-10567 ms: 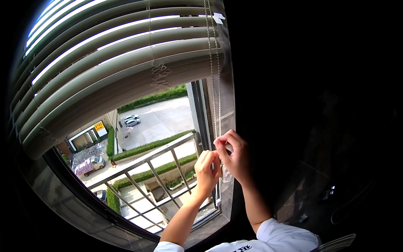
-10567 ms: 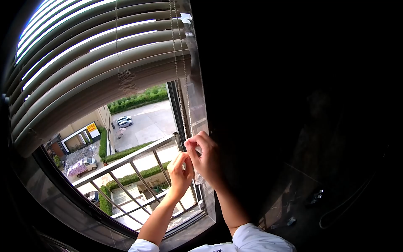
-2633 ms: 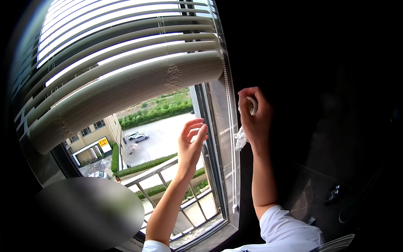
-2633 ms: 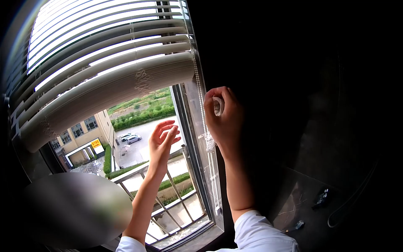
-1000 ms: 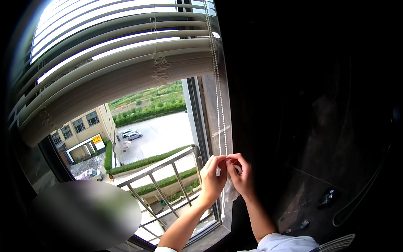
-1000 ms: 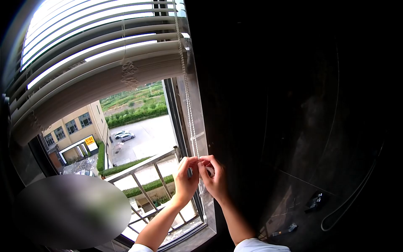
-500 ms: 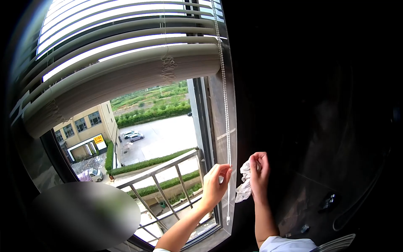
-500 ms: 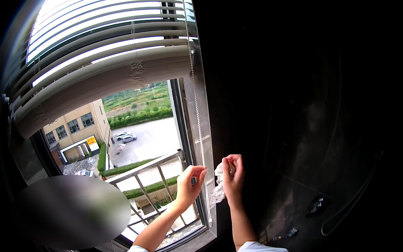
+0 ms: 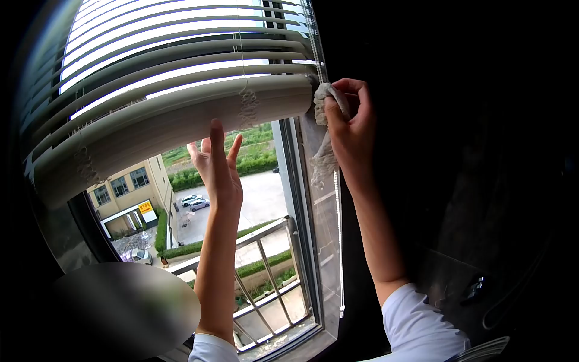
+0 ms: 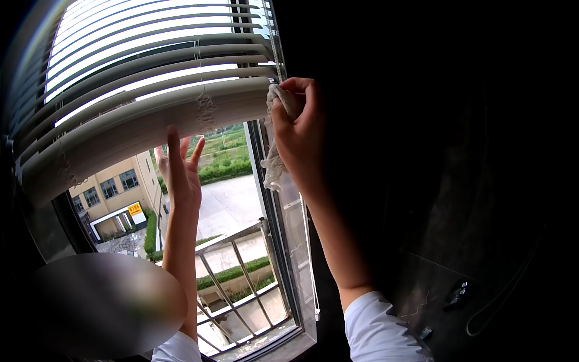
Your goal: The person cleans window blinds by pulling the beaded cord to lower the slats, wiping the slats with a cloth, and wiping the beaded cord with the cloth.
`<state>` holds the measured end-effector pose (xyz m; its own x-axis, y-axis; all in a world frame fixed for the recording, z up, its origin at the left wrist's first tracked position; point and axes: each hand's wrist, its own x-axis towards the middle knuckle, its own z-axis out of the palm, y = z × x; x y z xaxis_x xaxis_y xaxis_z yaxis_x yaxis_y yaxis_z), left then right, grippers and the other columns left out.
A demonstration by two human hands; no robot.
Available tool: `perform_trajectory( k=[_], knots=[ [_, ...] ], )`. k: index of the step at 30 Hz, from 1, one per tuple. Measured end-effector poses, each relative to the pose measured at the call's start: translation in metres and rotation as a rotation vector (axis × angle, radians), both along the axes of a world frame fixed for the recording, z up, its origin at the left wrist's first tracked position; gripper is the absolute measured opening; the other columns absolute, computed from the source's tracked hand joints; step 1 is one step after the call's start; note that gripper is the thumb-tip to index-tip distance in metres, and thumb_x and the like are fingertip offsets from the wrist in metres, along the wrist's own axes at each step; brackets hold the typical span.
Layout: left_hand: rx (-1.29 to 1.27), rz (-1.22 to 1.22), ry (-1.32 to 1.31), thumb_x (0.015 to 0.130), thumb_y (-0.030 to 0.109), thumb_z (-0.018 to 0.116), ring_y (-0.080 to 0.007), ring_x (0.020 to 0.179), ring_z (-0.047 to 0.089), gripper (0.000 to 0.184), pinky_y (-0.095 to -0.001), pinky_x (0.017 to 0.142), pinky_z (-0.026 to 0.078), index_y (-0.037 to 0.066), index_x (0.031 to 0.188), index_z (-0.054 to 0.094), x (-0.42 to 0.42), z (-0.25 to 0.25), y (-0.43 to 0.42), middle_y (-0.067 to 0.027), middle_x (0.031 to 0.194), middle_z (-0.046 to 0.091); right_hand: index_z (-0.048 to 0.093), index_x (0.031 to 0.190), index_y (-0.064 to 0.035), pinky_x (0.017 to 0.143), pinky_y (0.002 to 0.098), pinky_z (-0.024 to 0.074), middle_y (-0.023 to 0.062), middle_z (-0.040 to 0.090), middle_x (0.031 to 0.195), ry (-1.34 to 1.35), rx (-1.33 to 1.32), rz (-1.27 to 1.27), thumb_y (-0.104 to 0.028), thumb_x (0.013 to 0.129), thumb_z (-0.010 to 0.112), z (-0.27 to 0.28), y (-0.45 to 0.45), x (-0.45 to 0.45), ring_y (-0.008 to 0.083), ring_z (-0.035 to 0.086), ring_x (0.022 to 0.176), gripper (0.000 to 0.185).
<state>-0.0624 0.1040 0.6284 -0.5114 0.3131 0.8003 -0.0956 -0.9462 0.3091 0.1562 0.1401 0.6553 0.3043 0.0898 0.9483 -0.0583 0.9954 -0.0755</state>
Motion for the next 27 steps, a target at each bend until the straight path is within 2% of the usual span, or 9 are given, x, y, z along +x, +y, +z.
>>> perform_trajectory(
  k=[1, 2, 3, 5, 7, 17, 23, 25, 27],
  knots=[
    [0.045, -0.019, -0.030, 0.087, 0.045, 0.088, -0.0444, 0.156, 0.028, 0.129, -0.0538, 0.108, 0.059, 0.000, 0.165, -0.005, -0.003, 0.009, -0.003, -0.0289, 0.167, 0.026, 0.061, 0.110, -0.0025, 0.082, 0.0352, 0.0562, 0.0100, 0.061, 0.104, 0.013, 0.085, -0.131, -0.002, 0.092, 0.065, 0.012, 0.009, -0.007, 0.0205, 0.066, 0.092, 0.019],
    [0.056, -0.019, -0.047, 0.083, 0.043, 0.092, -0.0407, 0.156, 0.029, 0.115, -0.0584, 0.113, 0.053, 0.009, 0.163, 0.016, -0.005, 0.016, -0.001, -0.0207, 0.167, 0.028, 0.062, 0.110, -0.0032, 0.083, 0.0374, 0.0568, 0.0110, 0.061, 0.105, 0.019, 0.132, -0.231, 0.000, 0.091, 0.066, 0.021, 0.015, -0.013, 0.0238, 0.067, 0.094, 0.019],
    [0.056, -0.018, -0.048, 0.083, 0.043, 0.092, -0.0407, 0.156, 0.029, 0.115, -0.0584, 0.113, 0.053, 0.009, 0.163, 0.016, -0.002, 0.023, 0.002, -0.0207, 0.167, 0.028, 0.063, 0.109, -0.0038, 0.085, 0.0397, 0.0573, 0.0120, 0.062, 0.107, 0.026, 0.178, -0.332, 0.001, 0.090, 0.067, 0.029, 0.018, -0.018, 0.0271, 0.068, 0.096, 0.020],
    [0.059, 0.060, -0.247, 0.085, 0.036, 0.092, -0.0287, 0.142, 0.045, 0.091, -0.0606, 0.115, 0.043, 0.018, 0.152, 0.033, 0.013, 0.036, 0.008, -0.0087, 0.147, 0.048, 0.065, 0.105, -0.0039, 0.083, 0.0391, 0.0574, 0.0119, 0.064, 0.104, 0.036, 0.237, -0.315, 0.006, 0.087, 0.071, 0.042, 0.022, -0.028, 0.0284, 0.069, 0.096, 0.021],
    [0.074, 0.022, -0.299, 0.083, 0.034, 0.094, -0.0254, 0.145, 0.042, 0.086, -0.0636, 0.116, 0.034, 0.022, 0.147, 0.037, 0.028, 0.043, 0.001, -0.0042, 0.149, 0.048, 0.068, 0.103, -0.0047, 0.083, 0.0398, 0.0568, 0.0108, 0.065, 0.103, 0.020, 0.203, -0.310, 0.008, 0.084, 0.074, 0.050, 0.024, -0.041, 0.0287, 0.069, 0.097, 0.024],
    [0.117, -0.124, -0.288, 0.088, 0.028, 0.088, -0.0232, 0.135, 0.053, 0.076, -0.0495, 0.108, 0.051, 0.017, 0.146, 0.040, 0.008, 0.040, 0.006, -0.0075, 0.143, 0.050, 0.074, 0.100, -0.0065, 0.086, 0.0422, 0.0558, 0.0071, 0.071, 0.101, -0.094, 0.261, -0.398, 0.005, 0.079, 0.079, 0.053, 0.024, -0.087, 0.0289, 0.068, 0.097, 0.024],
    [0.124, -0.129, -0.277, 0.090, 0.024, 0.086, -0.0246, 0.135, 0.054, 0.073, -0.0476, 0.107, 0.056, 0.015, 0.146, 0.040, -0.003, 0.038, 0.015, -0.0097, 0.143, 0.050, 0.074, 0.103, -0.0038, 0.093, 0.0427, 0.0566, 0.0098, 0.073, 0.105, -0.256, 0.400, -0.214, 0.006, 0.081, 0.068, 0.052, 0.029, -0.089, 0.0321, 0.069, 0.103, 0.025],
    [0.124, -0.129, -0.279, 0.090, 0.024, 0.086, -0.0247, 0.134, 0.054, 0.073, -0.0474, 0.107, 0.056, 0.014, 0.146, 0.040, -0.007, 0.038, 0.017, -0.0097, 0.143, 0.050, 0.074, 0.104, -0.0027, 0.094, 0.0426, 0.0567, 0.0118, 0.073, 0.107, -0.235, 0.355, -0.287, 0.007, 0.083, 0.065, 0.049, 0.039, -0.077, 0.0326, 0.070, 0.104, 0.025],
    [0.108, -0.091, -0.251, 0.086, 0.030, 0.089, -0.0275, 0.128, 0.058, 0.087, -0.0474, 0.108, 0.060, 0.014, 0.151, 0.034, -0.011, 0.036, 0.021, -0.0146, 0.140, 0.050, 0.074, 0.102, 0.0026, 0.092, 0.0424, 0.0572, 0.0158, 0.074, 0.105, -0.163, 0.174, -0.379, 0.008, 0.085, 0.064, 0.045, 0.055, -0.064, 0.0344, 0.073, 0.101, 0.021]
  ],
)
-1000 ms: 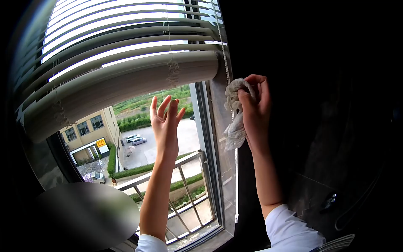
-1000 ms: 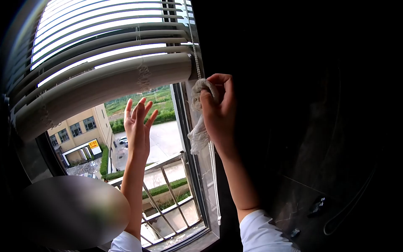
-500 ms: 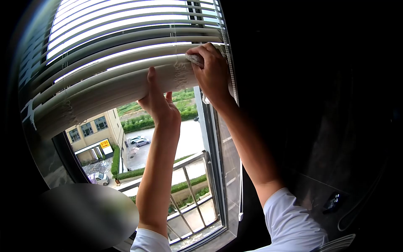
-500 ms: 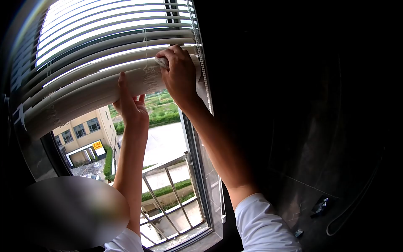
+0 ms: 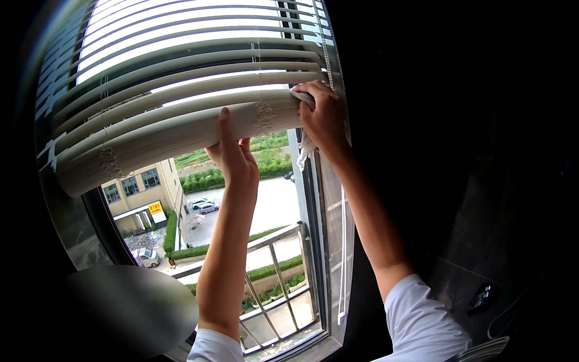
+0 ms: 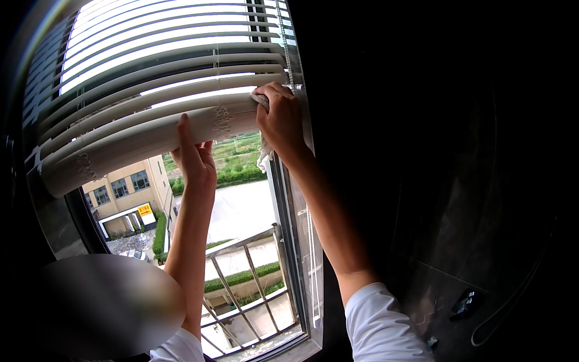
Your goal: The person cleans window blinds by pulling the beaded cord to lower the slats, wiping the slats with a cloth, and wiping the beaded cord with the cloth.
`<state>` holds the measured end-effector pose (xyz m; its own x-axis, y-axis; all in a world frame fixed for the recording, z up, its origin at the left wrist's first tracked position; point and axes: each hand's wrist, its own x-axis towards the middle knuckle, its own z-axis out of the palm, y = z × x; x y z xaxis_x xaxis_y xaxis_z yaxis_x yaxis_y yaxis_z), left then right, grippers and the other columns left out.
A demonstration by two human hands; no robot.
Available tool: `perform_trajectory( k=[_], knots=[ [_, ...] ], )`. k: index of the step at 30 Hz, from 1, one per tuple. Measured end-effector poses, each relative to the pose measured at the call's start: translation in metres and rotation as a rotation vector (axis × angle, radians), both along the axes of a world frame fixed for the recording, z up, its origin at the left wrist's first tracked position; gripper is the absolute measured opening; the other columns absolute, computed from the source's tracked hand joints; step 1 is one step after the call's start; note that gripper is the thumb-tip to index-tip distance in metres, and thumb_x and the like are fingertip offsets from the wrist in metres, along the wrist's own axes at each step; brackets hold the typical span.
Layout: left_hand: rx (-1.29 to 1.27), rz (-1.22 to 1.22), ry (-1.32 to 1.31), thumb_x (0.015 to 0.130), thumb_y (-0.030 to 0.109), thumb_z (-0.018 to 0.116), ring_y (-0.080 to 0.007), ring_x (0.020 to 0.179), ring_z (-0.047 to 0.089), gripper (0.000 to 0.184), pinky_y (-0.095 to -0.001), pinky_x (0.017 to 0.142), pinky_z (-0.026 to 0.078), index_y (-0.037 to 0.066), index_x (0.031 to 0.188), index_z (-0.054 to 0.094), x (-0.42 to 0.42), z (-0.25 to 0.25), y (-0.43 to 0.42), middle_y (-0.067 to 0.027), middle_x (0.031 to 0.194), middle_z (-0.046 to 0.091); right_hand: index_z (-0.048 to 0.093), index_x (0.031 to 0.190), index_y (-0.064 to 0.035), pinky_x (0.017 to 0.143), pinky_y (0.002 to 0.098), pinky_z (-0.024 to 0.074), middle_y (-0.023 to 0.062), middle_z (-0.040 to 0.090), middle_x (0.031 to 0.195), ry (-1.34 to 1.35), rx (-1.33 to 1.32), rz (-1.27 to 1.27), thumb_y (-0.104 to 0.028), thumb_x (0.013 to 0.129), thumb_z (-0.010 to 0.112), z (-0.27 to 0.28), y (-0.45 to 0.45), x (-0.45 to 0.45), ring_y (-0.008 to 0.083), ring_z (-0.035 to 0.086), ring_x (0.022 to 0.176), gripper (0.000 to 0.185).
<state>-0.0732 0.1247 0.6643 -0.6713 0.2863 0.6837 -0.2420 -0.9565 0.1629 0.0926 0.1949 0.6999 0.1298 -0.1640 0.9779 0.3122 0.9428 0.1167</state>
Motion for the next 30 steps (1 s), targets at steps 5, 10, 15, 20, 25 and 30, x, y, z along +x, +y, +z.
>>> perform_trajectory(
  k=[5, 10, 15, 20, 25, 30],
  knots=[
    [-0.005, -0.007, -0.005, 0.088, 0.027, 0.088, -0.0259, 0.130, 0.056, 0.080, -0.0466, 0.107, 0.058, 0.014, 0.148, 0.037, 0.000, -0.001, 0.001, -0.0119, 0.141, 0.050, 0.075, 0.103, 0.0032, 0.091, 0.0427, 0.0568, 0.0163, 0.074, 0.103, 0.097, -0.006, -0.156, 0.012, 0.087, 0.063, -0.004, 0.011, 0.001, 0.0354, 0.072, 0.099, 0.022],
    [0.000, -0.021, -0.008, 0.090, 0.023, 0.086, -0.0239, 0.132, 0.055, 0.071, -0.0446, 0.105, 0.057, 0.014, 0.145, 0.042, 0.003, -0.001, -0.001, -0.0092, 0.142, 0.051, 0.075, 0.105, -0.0007, 0.094, 0.0429, 0.0562, 0.0140, 0.075, 0.104, -0.006, 0.013, 0.120, 0.010, 0.087, 0.065, -0.006, -0.012, -0.022, 0.0342, 0.072, 0.102, 0.024],
    [-0.030, -0.035, -0.028, 0.090, 0.023, 0.086, -0.0227, 0.133, 0.055, 0.066, -0.0434, 0.103, 0.058, 0.015, 0.142, 0.045, 0.005, 0.000, -0.006, -0.0081, 0.141, 0.054, 0.075, 0.106, -0.0023, 0.093, 0.0419, 0.0569, 0.0132, 0.075, 0.104, -0.146, 0.107, 0.304, 0.003, 0.088, 0.067, 0.004, -0.014, -0.032, 0.0327, 0.073, 0.102, 0.020],
    [-0.053, -0.034, -0.037, 0.089, 0.024, 0.087, -0.0215, 0.131, 0.055, 0.069, -0.0425, 0.101, 0.056, 0.017, 0.143, 0.044, 0.006, -0.001, -0.001, -0.0062, 0.141, 0.055, 0.075, 0.107, 0.0008, 0.094, 0.0422, 0.0554, 0.0137, 0.074, 0.107, 0.109, -0.096, -0.020, 0.006, 0.090, 0.067, -0.003, 0.014, -0.012, 0.0327, 0.071, 0.102, 0.019],
    [-0.051, 0.007, -0.022, 0.087, 0.032, 0.090, -0.0205, 0.132, 0.054, 0.073, -0.0460, 0.104, 0.050, 0.019, 0.143, 0.045, 0.007, -0.003, 0.000, -0.0047, 0.141, 0.055, 0.075, 0.110, -0.0024, 0.090, 0.0419, 0.0552, 0.0133, 0.073, 0.106, 0.141, -0.019, -0.024, 0.006, 0.093, 0.067, -0.013, -0.008, -0.008, 0.0322, 0.070, 0.100, 0.021],
    [-0.199, -0.045, 0.191, 0.085, 0.046, 0.090, -0.0239, 0.134, 0.052, 0.073, -0.0514, 0.110, 0.043, 0.019, 0.141, 0.050, -0.008, -0.011, -0.014, -0.0035, 0.142, 0.053, 0.070, 0.117, -0.0056, 0.085, 0.0416, 0.0525, 0.0098, 0.069, 0.106, 0.251, 0.176, 0.020, 0.005, 0.092, 0.069, -0.009, -0.039, -0.024, 0.0300, 0.066, 0.099, 0.027]
  ],
)
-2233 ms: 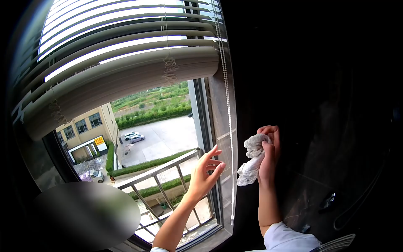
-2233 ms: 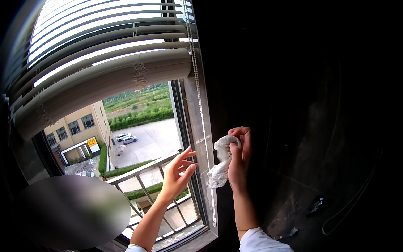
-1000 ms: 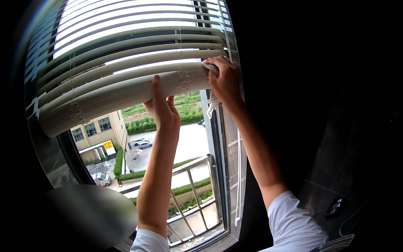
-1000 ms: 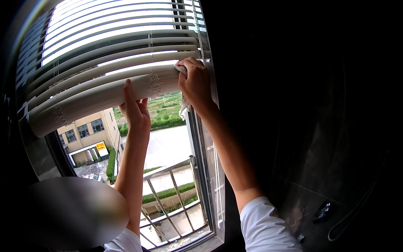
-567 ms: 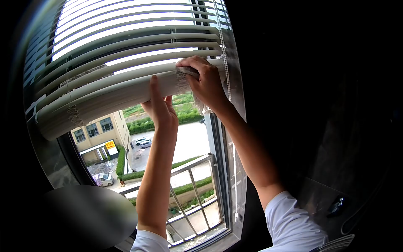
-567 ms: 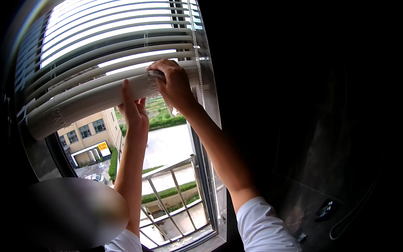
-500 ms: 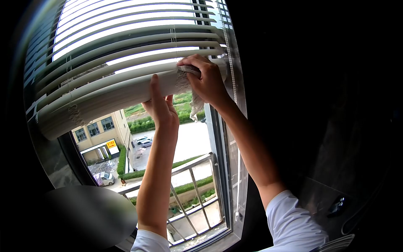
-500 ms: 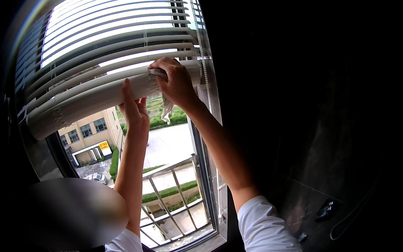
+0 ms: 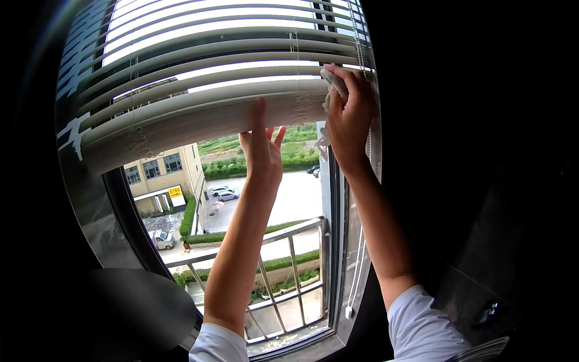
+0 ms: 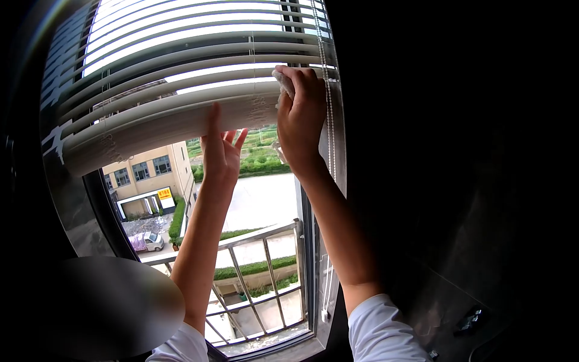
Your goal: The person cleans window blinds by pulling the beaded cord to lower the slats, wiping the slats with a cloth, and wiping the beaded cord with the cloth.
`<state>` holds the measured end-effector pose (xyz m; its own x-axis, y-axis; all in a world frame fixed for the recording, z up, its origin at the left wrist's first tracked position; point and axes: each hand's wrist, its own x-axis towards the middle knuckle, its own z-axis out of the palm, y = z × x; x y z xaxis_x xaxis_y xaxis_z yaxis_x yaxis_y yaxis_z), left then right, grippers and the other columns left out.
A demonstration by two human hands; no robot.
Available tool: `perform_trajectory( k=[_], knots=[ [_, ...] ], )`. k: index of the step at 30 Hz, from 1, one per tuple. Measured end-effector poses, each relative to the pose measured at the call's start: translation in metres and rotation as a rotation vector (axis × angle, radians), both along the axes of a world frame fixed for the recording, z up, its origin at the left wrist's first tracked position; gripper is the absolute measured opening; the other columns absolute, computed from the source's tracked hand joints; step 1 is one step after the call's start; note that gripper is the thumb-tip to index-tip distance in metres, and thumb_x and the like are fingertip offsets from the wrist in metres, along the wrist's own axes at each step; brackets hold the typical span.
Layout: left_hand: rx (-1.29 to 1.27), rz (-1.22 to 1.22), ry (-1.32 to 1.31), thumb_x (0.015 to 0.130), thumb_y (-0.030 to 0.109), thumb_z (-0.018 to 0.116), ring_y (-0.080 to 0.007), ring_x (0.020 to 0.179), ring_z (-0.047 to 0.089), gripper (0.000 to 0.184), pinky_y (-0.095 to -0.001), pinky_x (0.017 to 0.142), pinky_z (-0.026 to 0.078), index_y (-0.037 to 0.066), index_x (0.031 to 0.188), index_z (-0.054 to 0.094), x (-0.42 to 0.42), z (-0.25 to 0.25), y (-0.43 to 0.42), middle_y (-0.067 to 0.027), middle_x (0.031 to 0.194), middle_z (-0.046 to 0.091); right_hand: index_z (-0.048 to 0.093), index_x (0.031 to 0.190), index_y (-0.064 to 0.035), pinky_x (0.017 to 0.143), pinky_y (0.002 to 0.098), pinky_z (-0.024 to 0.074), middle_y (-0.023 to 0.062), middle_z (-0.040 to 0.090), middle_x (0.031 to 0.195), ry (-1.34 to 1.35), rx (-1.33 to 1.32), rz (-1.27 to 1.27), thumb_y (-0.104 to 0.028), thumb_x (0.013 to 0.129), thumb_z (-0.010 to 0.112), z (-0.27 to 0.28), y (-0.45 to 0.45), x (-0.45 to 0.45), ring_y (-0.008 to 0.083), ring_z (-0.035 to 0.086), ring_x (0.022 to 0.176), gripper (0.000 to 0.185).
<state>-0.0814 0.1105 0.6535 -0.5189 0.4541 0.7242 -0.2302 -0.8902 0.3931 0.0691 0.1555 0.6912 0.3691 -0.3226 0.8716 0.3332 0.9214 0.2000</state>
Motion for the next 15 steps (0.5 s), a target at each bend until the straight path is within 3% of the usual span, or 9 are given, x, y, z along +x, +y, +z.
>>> perform_trajectory(
  k=[1, 2, 4, 5, 8, 9, 10, 13, 15],
  knots=[
    [-0.012, -0.031, 0.068, 0.085, 0.050, 0.089, -0.0319, 0.142, 0.047, 0.093, -0.0519, 0.112, 0.044, 0.013, 0.153, 0.038, -0.009, -0.002, -0.002, -0.0115, 0.150, 0.046, 0.068, 0.119, -0.0058, 0.084, 0.0422, 0.0512, 0.0096, 0.067, 0.106, -0.030, 0.043, -0.028, 0.005, 0.091, 0.070, 0.002, -0.011, -0.005, 0.0299, 0.063, 0.098, 0.030],
    [-0.010, -0.021, 0.067, 0.085, 0.050, 0.089, -0.0319, 0.142, 0.047, 0.093, -0.0519, 0.112, 0.044, 0.013, 0.153, 0.038, -0.013, -0.005, -0.005, -0.0115, 0.150, 0.046, 0.069, 0.118, -0.0057, 0.085, 0.0432, 0.0506, 0.0105, 0.067, 0.105, -0.039, 0.113, -0.014, 0.006, 0.090, 0.069, 0.009, -0.016, -0.013, 0.0310, 0.062, 0.095, 0.030],
    [-0.014, 0.111, -0.101, 0.083, 0.054, 0.089, -0.0424, 0.148, 0.040, 0.120, -0.0531, 0.115, 0.046, 0.003, 0.163, 0.015, -0.019, -0.014, -0.015, -0.0228, 0.158, 0.034, 0.069, 0.117, -0.0063, 0.087, 0.0439, 0.0505, 0.0105, 0.067, 0.105, -0.153, 0.118, -0.012, 0.007, 0.089, 0.069, 0.013, -0.031, -0.027, 0.0316, 0.061, 0.096, 0.031],
    [0.009, 0.179, -0.069, 0.083, 0.059, 0.088, -0.0501, 0.149, 0.036, 0.137, -0.0539, 0.115, 0.048, -0.002, 0.164, -0.005, -0.028, -0.019, -0.024, -0.0319, 0.161, 0.023, 0.072, 0.114, -0.0054, 0.089, 0.0438, 0.0511, 0.0096, 0.067, 0.105, -0.216, 0.033, -0.062, 0.004, 0.090, 0.069, 0.012, -0.032, -0.035, 0.0303, 0.062, 0.100, 0.026],
    [0.055, 0.307, -0.126, 0.083, 0.058, 0.087, -0.0491, 0.147, 0.039, 0.134, -0.0480, 0.105, 0.061, -0.001, 0.163, -0.003, -0.041, -0.017, -0.055, -0.0328, 0.159, 0.023, 0.073, 0.110, -0.0039, 0.091, 0.0438, 0.0520, 0.0089, 0.068, 0.105, -0.231, 0.031, -0.164, 0.000, 0.091, 0.070, 0.007, -0.035, -0.058, 0.0291, 0.063, 0.104, 0.020],
    [0.110, 0.325, -0.220, 0.088, 0.049, 0.086, -0.0426, 0.140, 0.051, 0.116, -0.0452, 0.100, 0.065, 0.000, 0.160, 0.010, -0.049, -0.015, -0.058, -0.0296, 0.153, 0.037, 0.074, 0.108, -0.0026, 0.091, 0.0438, 0.0525, 0.0087, 0.068, 0.104, -0.234, 0.007, -0.181, -0.003, 0.092, 0.070, 0.006, -0.040, -0.059, 0.0281, 0.064, 0.103, 0.017],
    [0.115, 0.340, -0.227, 0.088, 0.049, 0.086, -0.0426, 0.140, 0.051, 0.116, -0.0452, 0.100, 0.065, 0.000, 0.160, 0.010, -0.055, -0.016, -0.063, -0.0296, 0.153, 0.037, 0.074, 0.108, -0.0026, 0.091, 0.0438, 0.0525, 0.0087, 0.068, 0.104, -0.240, 0.014, -0.167, -0.003, 0.092, 0.070, 0.007, -0.042, -0.062, 0.0281, 0.064, 0.103, 0.017],
    [0.184, 0.318, -0.111, 0.094, 0.034, 0.084, -0.0215, 0.108, 0.070, 0.068, -0.0438, 0.099, 0.066, 0.004, 0.137, 0.041, -0.070, -0.015, -0.077, -0.0130, 0.120, 0.064, 0.074, 0.107, -0.0027, 0.091, 0.0441, 0.0526, 0.0091, 0.068, 0.103, -0.223, -0.027, -0.128, -0.002, 0.092, 0.070, 0.009, -0.051, -0.080, 0.0274, 0.064, 0.101, 0.016],
    [0.130, 0.292, -0.140, 0.093, 0.032, 0.085, -0.0197, 0.104, 0.070, 0.062, -0.0417, 0.098, 0.066, 0.004, 0.131, 0.046, -0.068, -0.018, -0.082, -0.0098, 0.113, 0.065, 0.075, 0.106, -0.0023, 0.092, 0.0436, 0.0530, 0.0087, 0.069, 0.103, -0.257, -0.033, -0.101, -0.003, 0.092, 0.070, 0.009, -0.062, -0.095, 0.0273, 0.065, 0.101, 0.014]
  ],
)
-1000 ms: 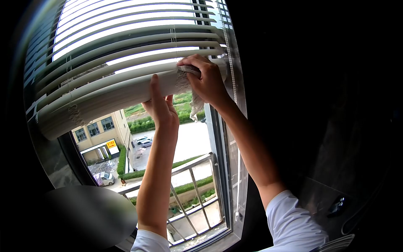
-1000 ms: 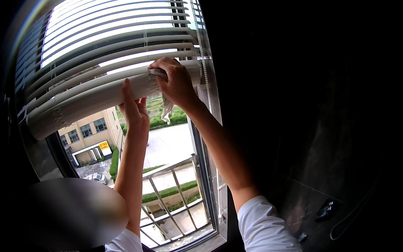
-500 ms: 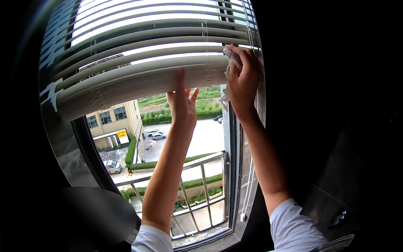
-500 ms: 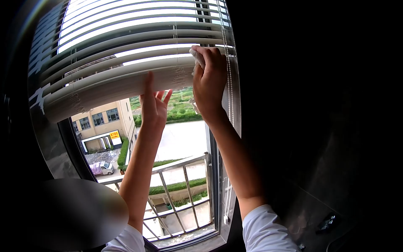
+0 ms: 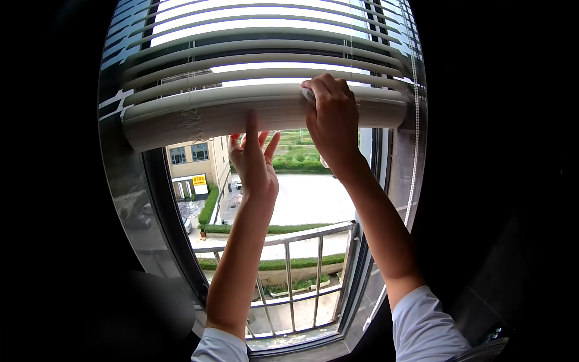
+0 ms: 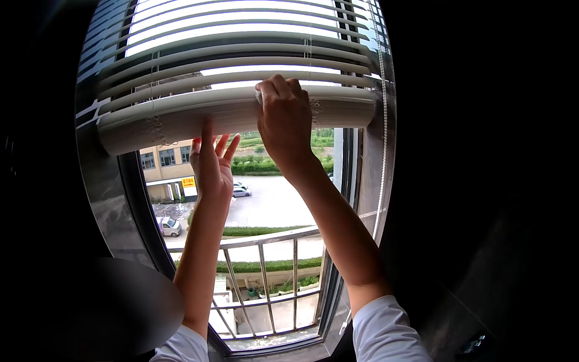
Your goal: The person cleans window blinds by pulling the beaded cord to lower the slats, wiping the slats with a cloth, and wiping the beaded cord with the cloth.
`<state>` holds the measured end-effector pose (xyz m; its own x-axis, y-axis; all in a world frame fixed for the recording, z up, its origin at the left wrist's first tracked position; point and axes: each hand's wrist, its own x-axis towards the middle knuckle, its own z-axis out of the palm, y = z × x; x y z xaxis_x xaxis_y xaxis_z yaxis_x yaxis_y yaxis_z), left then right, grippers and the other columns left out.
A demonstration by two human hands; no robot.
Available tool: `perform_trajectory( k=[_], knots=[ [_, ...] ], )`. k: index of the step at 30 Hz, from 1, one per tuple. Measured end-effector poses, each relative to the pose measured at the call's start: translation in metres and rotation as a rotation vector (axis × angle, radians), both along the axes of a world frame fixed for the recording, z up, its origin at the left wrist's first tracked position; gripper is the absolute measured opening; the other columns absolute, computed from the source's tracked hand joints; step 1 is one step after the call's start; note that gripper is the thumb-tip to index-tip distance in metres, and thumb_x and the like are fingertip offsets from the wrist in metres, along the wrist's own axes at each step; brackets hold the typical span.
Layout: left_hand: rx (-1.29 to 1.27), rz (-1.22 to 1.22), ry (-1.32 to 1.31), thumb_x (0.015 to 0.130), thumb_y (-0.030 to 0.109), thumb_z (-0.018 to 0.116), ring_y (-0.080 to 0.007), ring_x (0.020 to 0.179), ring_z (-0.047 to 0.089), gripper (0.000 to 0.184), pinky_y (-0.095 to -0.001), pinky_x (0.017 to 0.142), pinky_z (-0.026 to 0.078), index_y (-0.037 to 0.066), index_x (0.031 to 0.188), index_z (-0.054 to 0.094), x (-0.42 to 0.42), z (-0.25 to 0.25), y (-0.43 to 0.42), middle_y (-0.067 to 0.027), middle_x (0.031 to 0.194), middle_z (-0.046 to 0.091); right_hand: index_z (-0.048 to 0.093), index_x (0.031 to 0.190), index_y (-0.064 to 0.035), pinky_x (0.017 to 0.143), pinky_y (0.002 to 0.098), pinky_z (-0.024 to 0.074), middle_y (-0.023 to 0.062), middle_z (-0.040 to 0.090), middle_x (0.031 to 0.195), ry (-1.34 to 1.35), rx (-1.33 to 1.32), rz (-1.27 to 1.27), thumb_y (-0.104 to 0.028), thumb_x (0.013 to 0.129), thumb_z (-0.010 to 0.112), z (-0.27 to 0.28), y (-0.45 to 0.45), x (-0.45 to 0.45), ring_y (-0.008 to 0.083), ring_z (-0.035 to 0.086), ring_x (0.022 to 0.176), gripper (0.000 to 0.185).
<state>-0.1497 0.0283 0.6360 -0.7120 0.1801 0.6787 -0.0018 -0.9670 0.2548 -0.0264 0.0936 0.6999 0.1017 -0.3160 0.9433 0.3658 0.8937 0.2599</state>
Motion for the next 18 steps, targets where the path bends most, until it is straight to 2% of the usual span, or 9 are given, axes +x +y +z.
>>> perform_trajectory(
  k=[3, 6, 9, 10, 11, 13, 15, 18],
  knots=[
    [-0.069, -0.025, 0.039, 0.096, 0.030, 0.082, -0.0162, 0.103, 0.071, 0.041, -0.0389, 0.106, 0.060, 0.005, 0.119, 0.058, -0.004, -0.001, -0.012, -0.0043, 0.097, 0.069, 0.075, 0.105, -0.0025, 0.092, 0.0435, 0.0538, 0.0087, 0.071, 0.103, -0.026, 0.006, 0.068, -0.002, 0.091, 0.071, 0.001, -0.016, -0.021, 0.0292, 0.066, 0.100, 0.014],
    [-0.090, -0.056, 0.030, 0.098, 0.031, 0.081, -0.0152, 0.099, 0.069, 0.040, -0.0386, 0.108, 0.055, 0.006, 0.120, 0.058, -0.007, -0.003, -0.013, -0.0060, 0.105, 0.070, 0.075, 0.103, -0.0030, 0.091, 0.0441, 0.0545, 0.0089, 0.072, 0.104, -0.052, 0.020, 0.169, -0.004, 0.090, 0.071, 0.005, -0.038, -0.045, 0.0311, 0.067, 0.099, 0.014],
    [-0.048, -0.124, 0.068, 0.101, 0.018, 0.076, -0.0109, 0.098, 0.067, 0.036, -0.0280, 0.091, 0.055, 0.002, 0.125, 0.054, -0.014, -0.008, -0.015, -0.0076, 0.109, 0.070, 0.075, 0.101, -0.0034, 0.093, 0.0453, 0.0550, 0.0081, 0.072, 0.104, -0.110, 0.011, 0.230, -0.005, 0.091, 0.069, 0.008, -0.066, -0.072, 0.0309, 0.068, 0.103, 0.012],
    [-0.061, -0.136, 0.064, 0.103, 0.014, 0.073, -0.0083, 0.096, 0.066, 0.033, -0.0242, 0.078, 0.052, 0.002, 0.127, 0.054, -0.019, -0.008, -0.013, -0.0063, 0.108, 0.069, 0.076, 0.102, -0.0038, 0.094, 0.0453, 0.0556, 0.0079, 0.073, 0.104, -0.133, 0.024, 0.251, -0.006, 0.091, 0.070, 0.011, -0.073, -0.081, 0.0304, 0.068, 0.104, 0.013],
    [-0.018, -0.168, 0.098, 0.103, 0.014, 0.072, -0.0065, 0.091, 0.064, 0.032, -0.0232, 0.071, 0.050, 0.002, 0.127, 0.053, -0.022, -0.009, -0.011, -0.0047, 0.106, 0.068, 0.076, 0.102, -0.0043, 0.094, 0.0453, 0.0563, 0.0077, 0.073, 0.104, -0.157, 0.036, 0.271, -0.006, 0.091, 0.070, 0.013, -0.081, -0.090, 0.0300, 0.069, 0.105, 0.013],
    [0.009, -0.194, 0.240, 0.103, 0.015, 0.072, -0.0051, 0.090, 0.063, 0.033, -0.0225, 0.069, 0.048, 0.002, 0.127, 0.053, -0.034, -0.014, -0.013, -0.0034, 0.105, 0.067, 0.077, 0.103, -0.0061, 0.091, 0.0443, 0.0588, 0.0072, 0.074, 0.106, -0.187, 0.054, 0.275, -0.007, 0.093, 0.069, 0.017, -0.091, -0.100, 0.0292, 0.072, 0.105, 0.013],
    [-0.013, -0.230, 0.196, 0.103, 0.016, 0.072, -0.0059, 0.088, 0.062, 0.034, -0.0236, 0.070, 0.048, 0.003, 0.127, 0.053, -0.038, -0.012, -0.013, -0.0036, 0.106, 0.067, 0.078, 0.106, -0.0075, 0.088, 0.0435, 0.0610, 0.0074, 0.075, 0.107, -0.331, 0.154, 0.297, -0.007, 0.096, 0.067, 0.024, -0.092, -0.105, 0.0297, 0.075, 0.100, 0.015],
    [-0.064, -0.245, 0.127, 0.102, 0.018, 0.074, -0.0086, 0.088, 0.063, 0.036, -0.0269, 0.074, 0.048, 0.003, 0.127, 0.053, -0.037, -0.009, -0.015, -0.0048, 0.108, 0.067, 0.078, 0.109, -0.0074, 0.090, 0.0442, 0.0618, 0.0092, 0.076, 0.107, -0.373, 0.075, 0.330, -0.005, 0.097, 0.066, 0.025, -0.087, -0.097, 0.0313, 0.076, 0.097, 0.017]
  ],
)
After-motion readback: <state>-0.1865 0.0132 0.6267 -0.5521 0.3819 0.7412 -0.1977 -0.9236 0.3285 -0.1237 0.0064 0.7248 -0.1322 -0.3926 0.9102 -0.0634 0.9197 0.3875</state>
